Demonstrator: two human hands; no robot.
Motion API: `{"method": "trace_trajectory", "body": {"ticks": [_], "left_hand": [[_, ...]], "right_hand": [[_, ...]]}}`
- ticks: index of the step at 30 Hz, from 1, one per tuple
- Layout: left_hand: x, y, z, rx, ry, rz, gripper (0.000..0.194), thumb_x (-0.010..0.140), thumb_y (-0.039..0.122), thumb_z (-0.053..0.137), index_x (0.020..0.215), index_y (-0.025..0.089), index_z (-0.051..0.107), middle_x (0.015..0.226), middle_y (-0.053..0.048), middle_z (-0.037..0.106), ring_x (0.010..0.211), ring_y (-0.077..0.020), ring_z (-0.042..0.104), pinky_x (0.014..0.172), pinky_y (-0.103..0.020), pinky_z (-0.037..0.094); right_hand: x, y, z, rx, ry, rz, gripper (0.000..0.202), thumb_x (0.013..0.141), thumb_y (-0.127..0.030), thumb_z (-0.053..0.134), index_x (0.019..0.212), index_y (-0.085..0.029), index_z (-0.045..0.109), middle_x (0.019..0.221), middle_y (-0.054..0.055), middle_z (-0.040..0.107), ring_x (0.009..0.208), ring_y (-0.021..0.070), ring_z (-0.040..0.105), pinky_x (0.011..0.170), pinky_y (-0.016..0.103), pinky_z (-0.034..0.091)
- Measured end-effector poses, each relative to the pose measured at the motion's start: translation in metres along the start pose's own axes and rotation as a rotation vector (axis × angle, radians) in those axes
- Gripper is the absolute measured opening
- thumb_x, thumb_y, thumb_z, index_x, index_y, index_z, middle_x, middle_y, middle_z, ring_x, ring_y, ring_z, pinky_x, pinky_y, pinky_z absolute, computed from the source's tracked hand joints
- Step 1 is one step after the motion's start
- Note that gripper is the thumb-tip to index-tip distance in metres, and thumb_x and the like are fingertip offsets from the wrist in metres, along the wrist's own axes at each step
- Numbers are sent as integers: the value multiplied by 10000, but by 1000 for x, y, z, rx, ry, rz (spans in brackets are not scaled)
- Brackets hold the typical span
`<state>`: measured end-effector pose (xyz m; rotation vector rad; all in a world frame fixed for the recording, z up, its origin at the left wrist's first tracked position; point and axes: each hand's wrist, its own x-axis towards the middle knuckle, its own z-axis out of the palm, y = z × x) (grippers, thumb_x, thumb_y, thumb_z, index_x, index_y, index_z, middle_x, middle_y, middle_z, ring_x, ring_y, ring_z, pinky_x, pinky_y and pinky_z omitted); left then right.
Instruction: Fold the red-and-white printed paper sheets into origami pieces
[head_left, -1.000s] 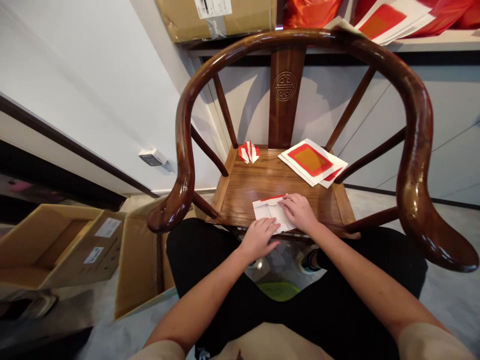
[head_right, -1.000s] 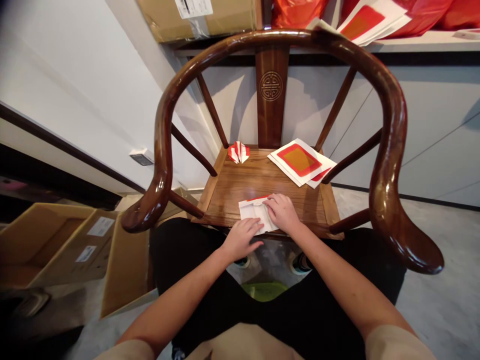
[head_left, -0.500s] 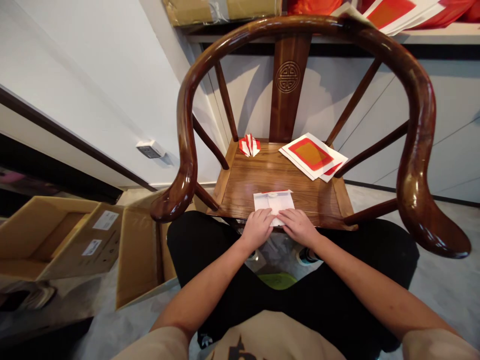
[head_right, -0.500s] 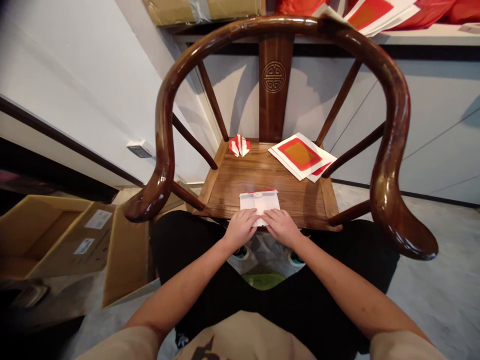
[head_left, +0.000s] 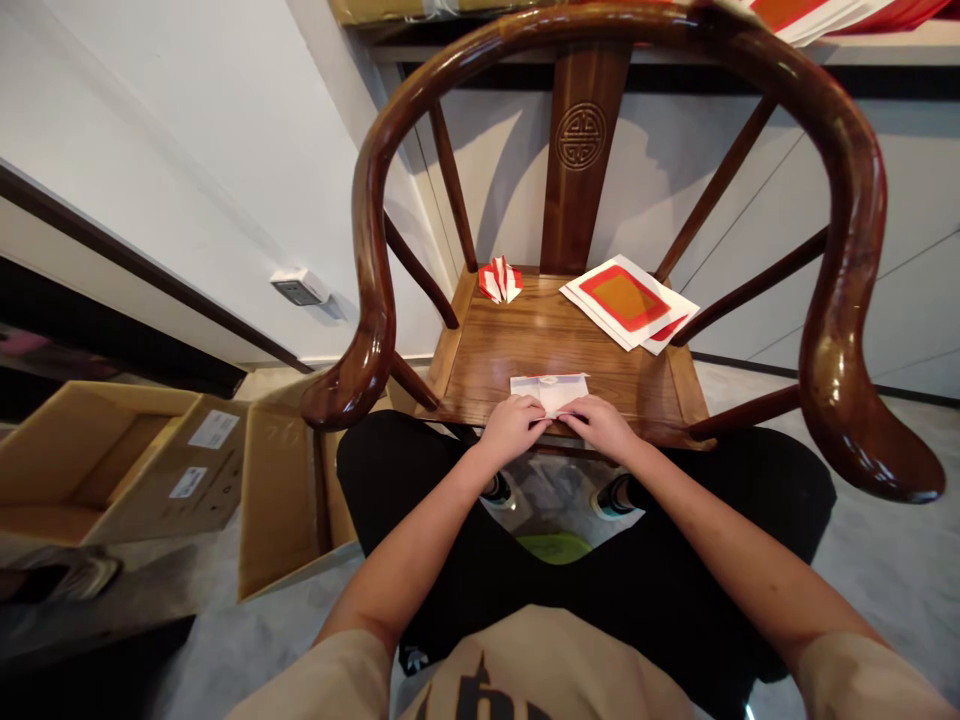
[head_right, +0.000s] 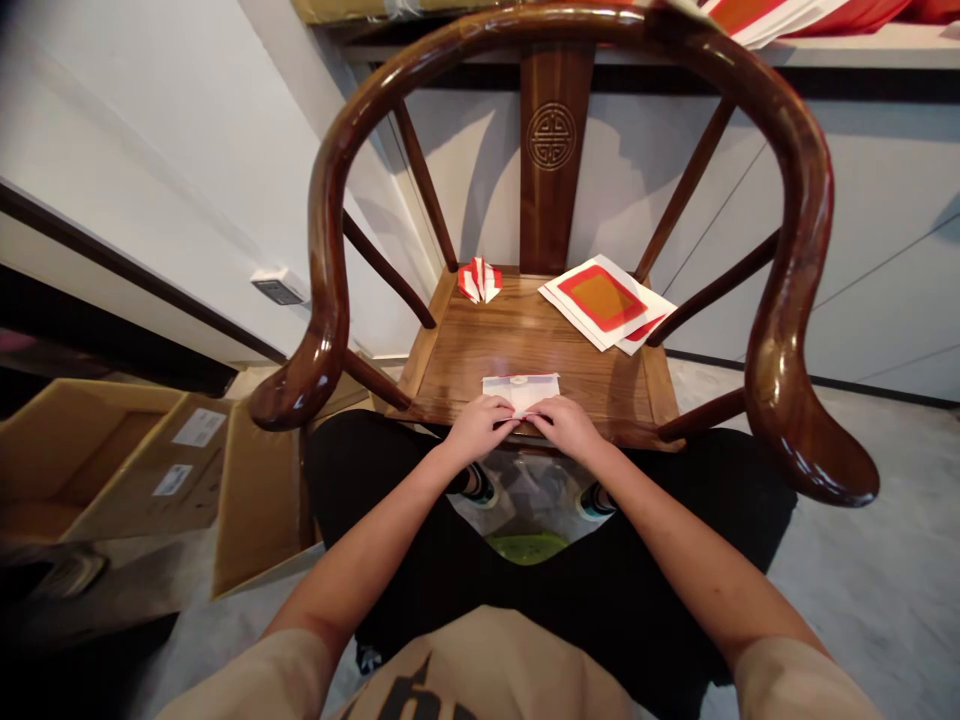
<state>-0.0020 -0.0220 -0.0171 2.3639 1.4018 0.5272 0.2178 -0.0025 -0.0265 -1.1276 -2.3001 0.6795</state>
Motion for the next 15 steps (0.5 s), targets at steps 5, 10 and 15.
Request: {"method": "trace_trajectory", "body": {"ticks": [5, 10, 15], "left_hand": [[18, -4, -10, -141, -74, -84, 244, 924, 368, 585, 926, 217, 778, 941, -29, 752, 912, -182, 655, 870, -283, 486], [25, -4, -16, -121, -96, -169, 265, 895, 392, 593, 945, 205, 775, 958, -48, 763, 883, -208, 673, 795, -278, 500], [28, -5, -15, -120, -109, -211, 257, 879, 341, 594, 1009, 206, 770, 1017, -61, 766, 937, -227, 686, 837, -289, 511]], "right_hand": [[13, 5, -7, 110, -44, 133, 219, 932, -330, 573, 987, -228, 759, 960, 36, 766, 848, 196, 675, 777, 289, 474], [25, 7, -9, 83, -69, 179, 218, 907, -338, 592, 968, -220, 765, 927, 38, 764, 804, 196, 662, 736, 281, 459], [32, 12, -6, 35, -59, 183, 206, 898, -346, 600, 926, -222, 762, 861, 30, 753, 751, 189, 636, 699, 280, 443]]}}
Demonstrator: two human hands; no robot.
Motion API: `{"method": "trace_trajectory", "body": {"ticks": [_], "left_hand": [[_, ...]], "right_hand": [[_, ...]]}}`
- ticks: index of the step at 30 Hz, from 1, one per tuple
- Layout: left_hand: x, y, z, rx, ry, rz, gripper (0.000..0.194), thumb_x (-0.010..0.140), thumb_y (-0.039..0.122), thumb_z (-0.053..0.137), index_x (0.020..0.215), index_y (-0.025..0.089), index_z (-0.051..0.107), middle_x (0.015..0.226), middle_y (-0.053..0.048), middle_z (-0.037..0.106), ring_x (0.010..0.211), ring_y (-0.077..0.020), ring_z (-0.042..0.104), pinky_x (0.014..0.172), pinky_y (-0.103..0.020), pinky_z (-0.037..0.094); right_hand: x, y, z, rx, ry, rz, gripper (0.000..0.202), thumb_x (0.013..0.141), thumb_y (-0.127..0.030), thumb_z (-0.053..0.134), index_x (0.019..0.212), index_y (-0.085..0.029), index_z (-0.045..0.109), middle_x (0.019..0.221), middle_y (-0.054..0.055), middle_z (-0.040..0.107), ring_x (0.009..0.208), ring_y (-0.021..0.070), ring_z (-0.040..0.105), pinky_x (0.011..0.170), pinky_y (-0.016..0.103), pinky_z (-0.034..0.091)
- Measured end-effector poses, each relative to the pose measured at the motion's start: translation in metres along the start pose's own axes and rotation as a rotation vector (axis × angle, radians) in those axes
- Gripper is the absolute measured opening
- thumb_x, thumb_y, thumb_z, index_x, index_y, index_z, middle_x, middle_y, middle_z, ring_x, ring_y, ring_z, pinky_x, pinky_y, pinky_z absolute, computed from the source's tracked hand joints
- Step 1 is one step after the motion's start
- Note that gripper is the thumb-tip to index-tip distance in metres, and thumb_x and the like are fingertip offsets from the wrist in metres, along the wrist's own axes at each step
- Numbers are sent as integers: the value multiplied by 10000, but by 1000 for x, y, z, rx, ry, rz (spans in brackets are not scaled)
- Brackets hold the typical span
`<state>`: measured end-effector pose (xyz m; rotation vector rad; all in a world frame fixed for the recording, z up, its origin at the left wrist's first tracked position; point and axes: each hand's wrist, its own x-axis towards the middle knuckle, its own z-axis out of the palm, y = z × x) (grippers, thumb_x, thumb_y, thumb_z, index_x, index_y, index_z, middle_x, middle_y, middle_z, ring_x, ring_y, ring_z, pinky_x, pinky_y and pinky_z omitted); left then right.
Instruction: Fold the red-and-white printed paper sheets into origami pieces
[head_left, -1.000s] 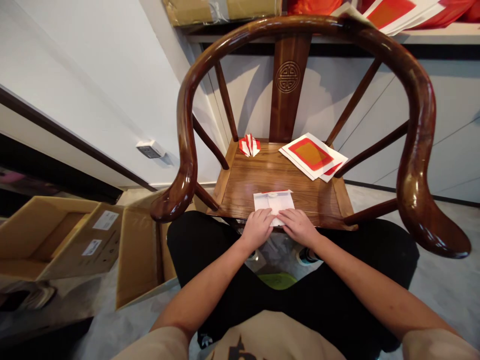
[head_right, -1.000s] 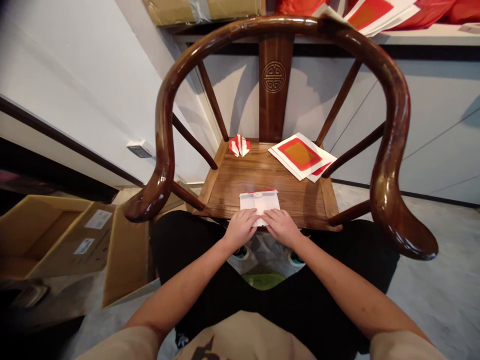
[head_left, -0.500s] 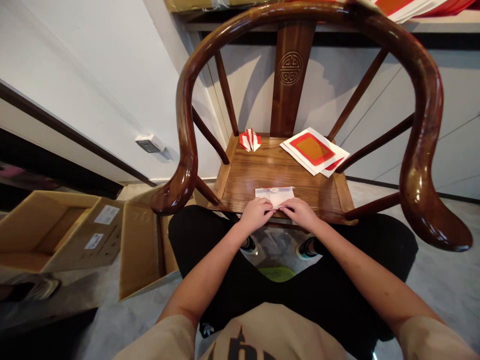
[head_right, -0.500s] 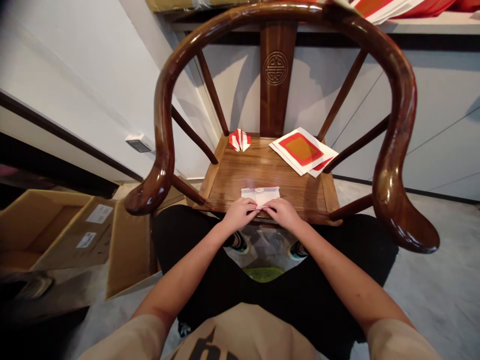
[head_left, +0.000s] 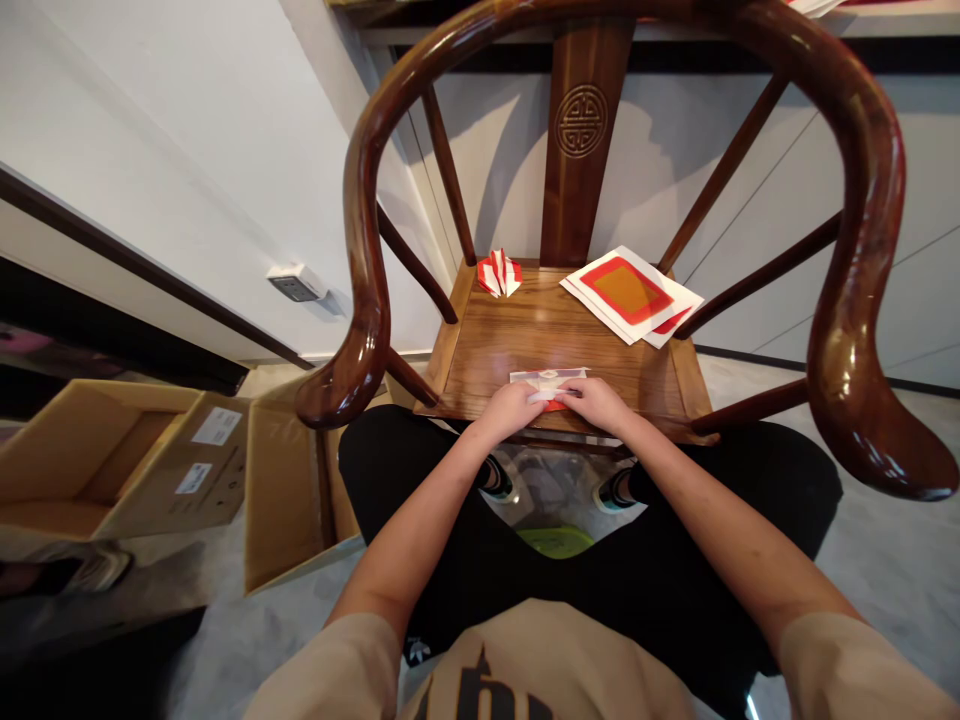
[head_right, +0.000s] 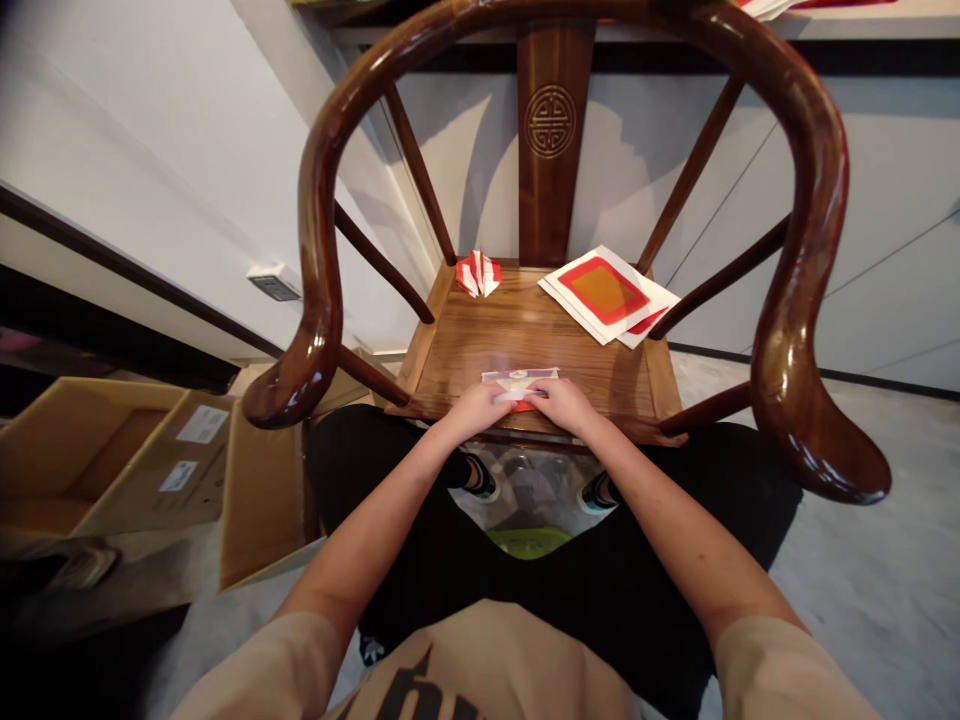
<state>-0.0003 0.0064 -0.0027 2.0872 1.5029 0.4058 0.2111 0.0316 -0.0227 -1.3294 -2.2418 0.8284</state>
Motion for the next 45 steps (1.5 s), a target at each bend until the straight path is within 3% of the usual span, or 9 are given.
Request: {"method": "trace_trajectory", "body": {"ticks": [4, 12, 18, 30, 37, 40, 45], "left_hand": [[0, -2, 2, -12, -4, -3, 263, 861, 326, 605, 1039, 214, 763, 1057, -59, 757, 973, -236, 682, 861, -298, 514], [-1, -1, 8, 63, 19, 20, 204, 848, 308, 626, 898, 172, 770, 953, -77, 742, 908, -231, 664, 855, -299, 517], [-4, -2, 13, 142, 48, 47, 261, 881, 377, 618, 883, 163, 768, 933, -95, 715, 914, -236, 650, 874, -323, 512], [-5, -6, 14, 177, 48, 36, 280, 878, 429, 647, 969, 187, 751, 998, -87, 697, 970, -234, 645, 893, -316, 495], [-4, -4, 10, 191, 6, 15, 307, 865, 439, 666, 1024, 188, 743, 1035, -94, 700, 980, -240, 642, 894, -313, 490], [-4, -4, 10, 224, 0, 28, 320, 877, 453, 650, 1036, 190, 738, 1039, -92, 694, 992, -241, 640, 907, -319, 488], [-4, -5, 11, 232, 2, 33, 329, 887, 442, 645, 1083, 189, 723, 1092, -90, 693, 1034, -237, 639, 930, -319, 487]], "right_hand": [[0, 2, 3, 2, -2, -21, 185, 892, -325, 610, 913, -215, 758, 873, 31, 749, 766, 186, 632, 704, 277, 432], [-3, -1, 3, -69, -10, -32, 186, 898, -329, 611, 889, -201, 745, 884, 47, 745, 765, 185, 623, 691, 277, 419], [-8, 3, 10, -88, 42, -74, 162, 912, -305, 604, 932, -218, 739, 961, 46, 740, 877, 199, 642, 787, 293, 445], [-19, 8, 21, -183, 113, -137, 227, 956, -334, 539, 978, -213, 730, 962, 77, 661, 944, 224, 568, 869, 340, 433], [-20, 5, 21, -257, 104, -100, 244, 954, -361, 543, 988, -216, 736, 984, 85, 659, 948, 237, 551, 872, 356, 411], [-22, 3, 21, -309, 174, -99, 257, 943, -379, 567, 1070, -214, 718, 1038, 86, 663, 977, 244, 549, 872, 368, 408], [-42, -15, 25, -413, 431, -142, 312, 958, -362, 540, 1196, -205, 667, 1241, 118, 622, 1140, 275, 512, 960, 413, 351]]}}
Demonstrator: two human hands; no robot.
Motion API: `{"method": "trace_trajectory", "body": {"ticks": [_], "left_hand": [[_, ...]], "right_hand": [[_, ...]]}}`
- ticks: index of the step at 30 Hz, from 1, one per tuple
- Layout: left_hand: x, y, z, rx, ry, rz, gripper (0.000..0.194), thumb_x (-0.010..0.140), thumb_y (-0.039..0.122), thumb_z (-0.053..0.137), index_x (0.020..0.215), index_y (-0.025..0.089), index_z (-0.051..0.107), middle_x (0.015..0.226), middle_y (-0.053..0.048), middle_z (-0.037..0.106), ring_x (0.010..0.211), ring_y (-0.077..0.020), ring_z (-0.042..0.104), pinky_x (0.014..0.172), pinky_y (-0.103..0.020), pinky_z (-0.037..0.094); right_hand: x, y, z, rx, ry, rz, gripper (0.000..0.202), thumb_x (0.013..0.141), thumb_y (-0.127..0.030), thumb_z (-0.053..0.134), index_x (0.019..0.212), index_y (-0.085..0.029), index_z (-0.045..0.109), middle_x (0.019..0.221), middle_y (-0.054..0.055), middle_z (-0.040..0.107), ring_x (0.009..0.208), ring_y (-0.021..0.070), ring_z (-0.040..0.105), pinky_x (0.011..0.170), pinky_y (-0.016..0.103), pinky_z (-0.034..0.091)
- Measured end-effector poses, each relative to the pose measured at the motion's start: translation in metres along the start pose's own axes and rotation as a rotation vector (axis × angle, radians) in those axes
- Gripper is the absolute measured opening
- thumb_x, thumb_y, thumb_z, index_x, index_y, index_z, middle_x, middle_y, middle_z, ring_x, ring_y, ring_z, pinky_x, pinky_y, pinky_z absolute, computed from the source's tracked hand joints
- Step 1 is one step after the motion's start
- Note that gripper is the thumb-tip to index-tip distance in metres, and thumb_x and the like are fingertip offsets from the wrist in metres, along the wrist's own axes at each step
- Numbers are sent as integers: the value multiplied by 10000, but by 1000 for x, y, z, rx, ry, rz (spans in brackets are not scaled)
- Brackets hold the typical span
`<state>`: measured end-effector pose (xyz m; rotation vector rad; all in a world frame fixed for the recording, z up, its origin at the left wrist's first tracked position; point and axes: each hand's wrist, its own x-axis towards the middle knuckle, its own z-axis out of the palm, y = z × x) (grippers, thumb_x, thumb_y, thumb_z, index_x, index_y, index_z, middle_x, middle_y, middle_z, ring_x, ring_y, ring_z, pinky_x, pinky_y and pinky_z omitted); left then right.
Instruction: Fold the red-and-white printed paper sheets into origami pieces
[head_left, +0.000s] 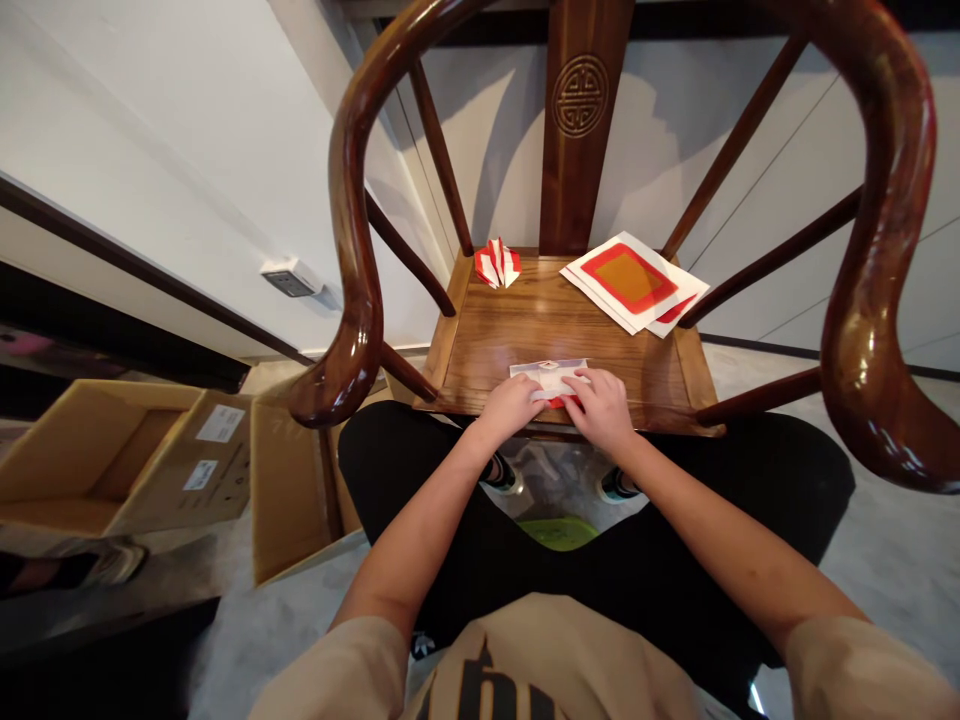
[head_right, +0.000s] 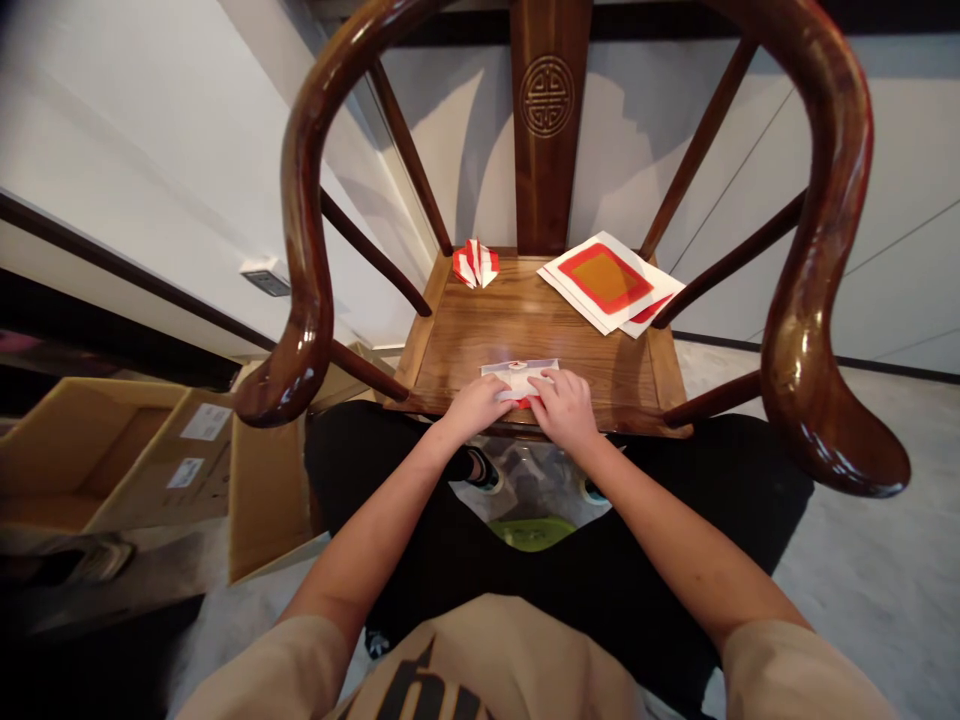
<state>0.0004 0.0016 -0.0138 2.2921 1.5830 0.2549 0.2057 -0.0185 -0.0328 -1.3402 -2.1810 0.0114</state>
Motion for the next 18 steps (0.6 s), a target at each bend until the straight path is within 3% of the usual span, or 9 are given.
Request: {"method": "trace_trajectory", "body": {"ticks": [3, 8, 13, 18], "left_hand": [[1, -1, 1, -10, 6, 3, 290, 889, 424, 645, 1049, 197, 730, 1081, -82, 698, 1029, -237, 645, 921, -317, 494], [0, -3, 4, -71, 21, -15, 354, 876, 399, 670, 1179, 216, 685, 1188, -66, 685, 1099, -237, 629, 982, -324, 472], [-6, -1, 1, -43, 105, 36, 493, 875, 375, 675, 1335, 227, 577, 1249, -67, 646, 1143, -241, 585, 982, -341, 454], [-24, 14, -1, 160, 294, 83, 375, 906, 399, 632, 1248, 246, 628, 1149, -94, 632, 1109, -280, 545, 919, -425, 411]], "right_hand": [[-17, -20, -4, -17, -17, -49, 296, 975, -325, 503, 1193, -204, 662, 1199, 111, 646, 1117, 258, 528, 947, 406, 340], [-36, -45, 2, -96, -152, 36, 452, 948, -370, 521, 1333, -139, 570, 1285, 155, 606, 1165, 304, 491, 931, 436, 335], [-38, -48, 7, -118, -169, 54, 435, 959, -345, 490, 1326, -128, 576, 1299, 161, 600, 1193, 305, 477, 953, 437, 322], [-40, -46, 11, -131, -127, 24, 429, 958, -317, 494, 1325, -111, 578, 1354, 167, 577, 1259, 311, 445, 976, 439, 319]]}}
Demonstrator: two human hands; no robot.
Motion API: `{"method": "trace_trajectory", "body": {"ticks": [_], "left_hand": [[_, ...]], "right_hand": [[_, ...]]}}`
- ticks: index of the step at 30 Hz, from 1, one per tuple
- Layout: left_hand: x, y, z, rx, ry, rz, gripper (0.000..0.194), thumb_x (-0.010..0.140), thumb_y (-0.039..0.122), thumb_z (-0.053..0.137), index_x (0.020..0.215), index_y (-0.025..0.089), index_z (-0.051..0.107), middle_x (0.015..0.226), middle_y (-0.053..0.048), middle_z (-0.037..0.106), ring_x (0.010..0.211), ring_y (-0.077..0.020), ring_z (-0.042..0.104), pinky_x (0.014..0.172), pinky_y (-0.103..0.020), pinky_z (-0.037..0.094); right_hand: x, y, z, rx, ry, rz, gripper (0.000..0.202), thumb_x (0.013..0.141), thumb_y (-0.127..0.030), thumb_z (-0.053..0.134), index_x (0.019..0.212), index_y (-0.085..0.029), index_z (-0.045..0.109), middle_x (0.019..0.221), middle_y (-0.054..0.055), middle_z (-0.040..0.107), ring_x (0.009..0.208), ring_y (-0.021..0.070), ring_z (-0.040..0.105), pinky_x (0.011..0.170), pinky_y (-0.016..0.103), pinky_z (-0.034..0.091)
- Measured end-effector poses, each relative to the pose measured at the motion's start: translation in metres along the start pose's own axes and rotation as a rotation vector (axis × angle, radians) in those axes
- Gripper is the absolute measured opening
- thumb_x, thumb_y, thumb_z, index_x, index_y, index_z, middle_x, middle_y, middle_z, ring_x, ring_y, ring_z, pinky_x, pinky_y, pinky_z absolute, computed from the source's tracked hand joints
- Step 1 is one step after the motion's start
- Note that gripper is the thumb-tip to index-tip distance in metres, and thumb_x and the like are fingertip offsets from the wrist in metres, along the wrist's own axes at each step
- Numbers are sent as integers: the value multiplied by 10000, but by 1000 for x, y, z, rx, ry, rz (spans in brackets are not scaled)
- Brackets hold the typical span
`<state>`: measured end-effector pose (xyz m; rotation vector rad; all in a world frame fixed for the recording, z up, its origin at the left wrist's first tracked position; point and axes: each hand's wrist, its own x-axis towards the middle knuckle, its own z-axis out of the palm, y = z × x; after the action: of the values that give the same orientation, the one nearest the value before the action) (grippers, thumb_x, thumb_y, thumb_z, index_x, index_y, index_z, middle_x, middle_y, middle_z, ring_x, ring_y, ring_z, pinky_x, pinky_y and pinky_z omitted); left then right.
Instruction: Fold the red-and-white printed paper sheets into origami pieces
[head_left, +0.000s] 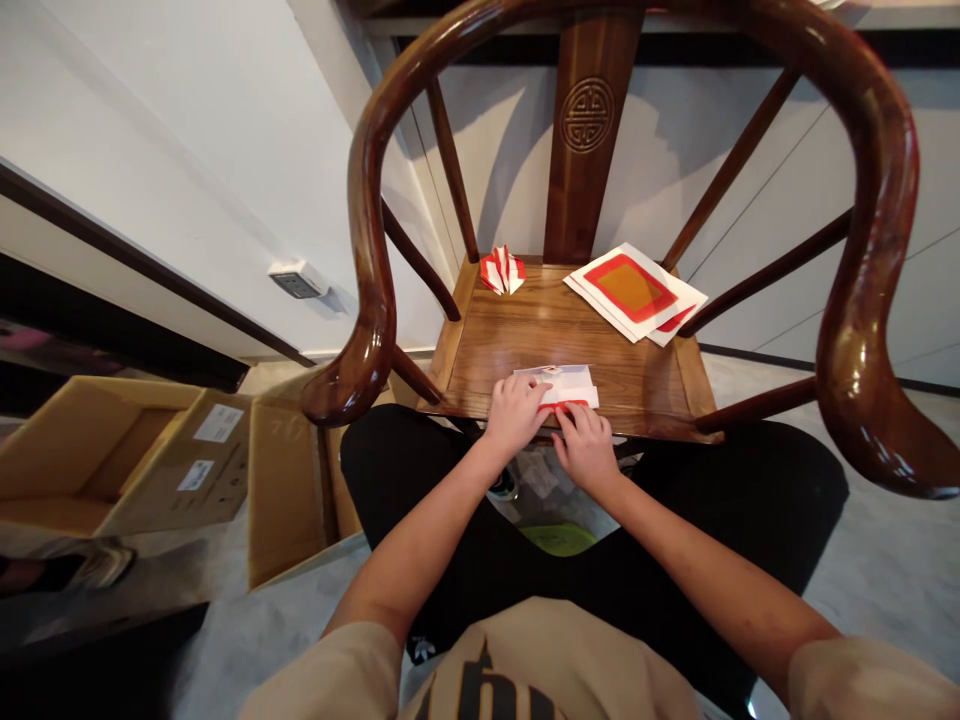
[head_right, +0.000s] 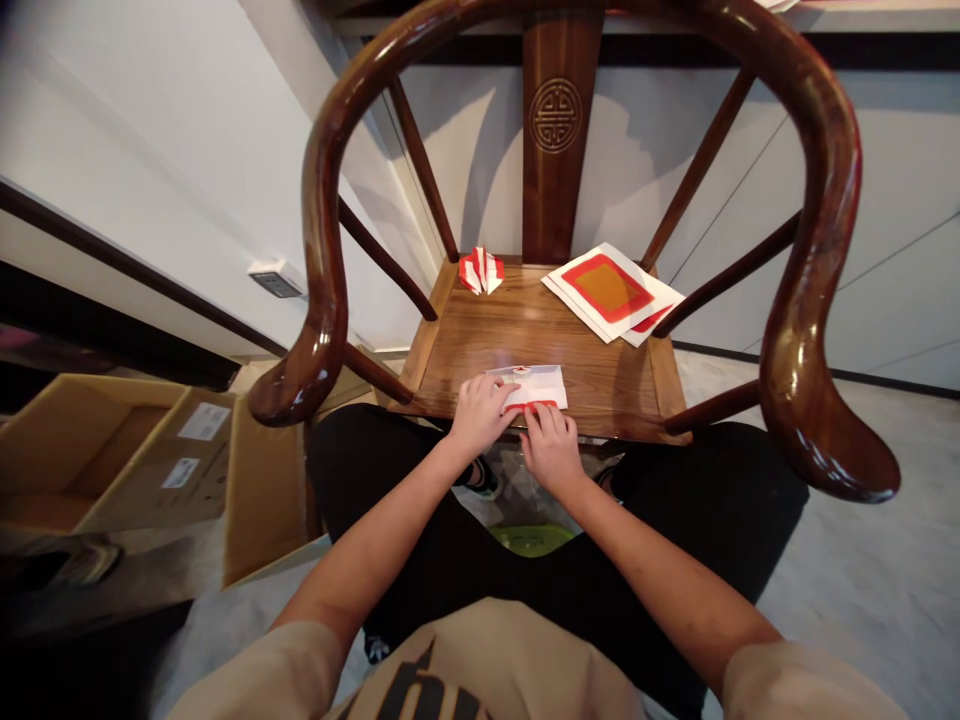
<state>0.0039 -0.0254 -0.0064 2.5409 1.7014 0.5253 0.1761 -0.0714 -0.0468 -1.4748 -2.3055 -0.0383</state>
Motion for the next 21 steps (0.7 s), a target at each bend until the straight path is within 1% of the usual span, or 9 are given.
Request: {"method": "trace_trajectory", "body": {"ticks": [3, 5, 8, 10, 16, 19, 21], "left_hand": [[-13, 12, 4, 78, 73, 32, 248, 964, 327, 534, 1166, 255, 659, 1163, -97, 628, 1076, -270, 546, 884, -439, 391], [-21, 17, 10, 107, 61, 54, 232, 981, 292, 491, 1119, 248, 672, 1133, -92, 643, 1031, -260, 558, 857, -437, 391], [-30, 21, 19, 126, 8, 72, 270, 974, 253, 484, 1183, 209, 649, 1105, -101, 659, 990, -254, 570, 832, -424, 406], [-34, 23, 22, 121, -8, 62, 317, 963, 242, 489, 1246, 177, 615, 1136, -111, 658, 1006, -254, 575, 844, -415, 419], [-49, 29, 21, 85, -30, 34, 471, 938, 274, 510, 1388, 132, 502, 1319, -138, 599, 1193, -269, 532, 990, -434, 410], [-56, 30, 24, 86, -52, 53, 535, 927, 282, 514, 1430, 110, 460, 1370, -152, 566, 1290, -287, 480, 1108, -463, 338], [-59, 31, 26, 89, -62, 50, 553, 928, 282, 501, 1450, 112, 440, 1401, -160, 545, 1339, -300, 442, 1154, -501, 283]], "right_hand": [[-1, 1, 1, 3, -14, -37, 438, 955, -294, 495, 1337, -89, 564, 1376, 168, 570, 1269, 303, 447, 1000, 442, 313], [0, 3, 0, 18, -29, -54, 434, 951, -278, 498, 1335, -85, 562, 1359, 166, 585, 1260, 293, 459, 1017, 440, 308], [1, 5, 0, 38, -26, -59, 436, 941, -266, 508, 1333, -82, 561, 1344, 166, 597, 1252, 292, 469, 1039, 438, 301], [1, 5, 1, 54, -10, -60, 433, 944, -266, 503, 1332, -83, 560, 1333, 164, 608, 1242, 288, 479, 1050, 435, 295], [0, 7, 6, 82, 9, -67, 428, 937, -259, 509, 1334, -109, 556, 1333, 153, 615, 1241, 274, 490, 1075, 450, 259], [-2, 8, 7, 74, 9, -63, 444, 935, -272, 512, 1344, -104, 551, 1336, 167, 610, 1243, 279, 489, 1096, 466, 234], [-3, 7, 7, 57, 10, -60, 448, 938, -283, 509, 1345, -103, 555, 1343, 176, 602, 1250, 285, 483, 1107, 474, 222]]}}
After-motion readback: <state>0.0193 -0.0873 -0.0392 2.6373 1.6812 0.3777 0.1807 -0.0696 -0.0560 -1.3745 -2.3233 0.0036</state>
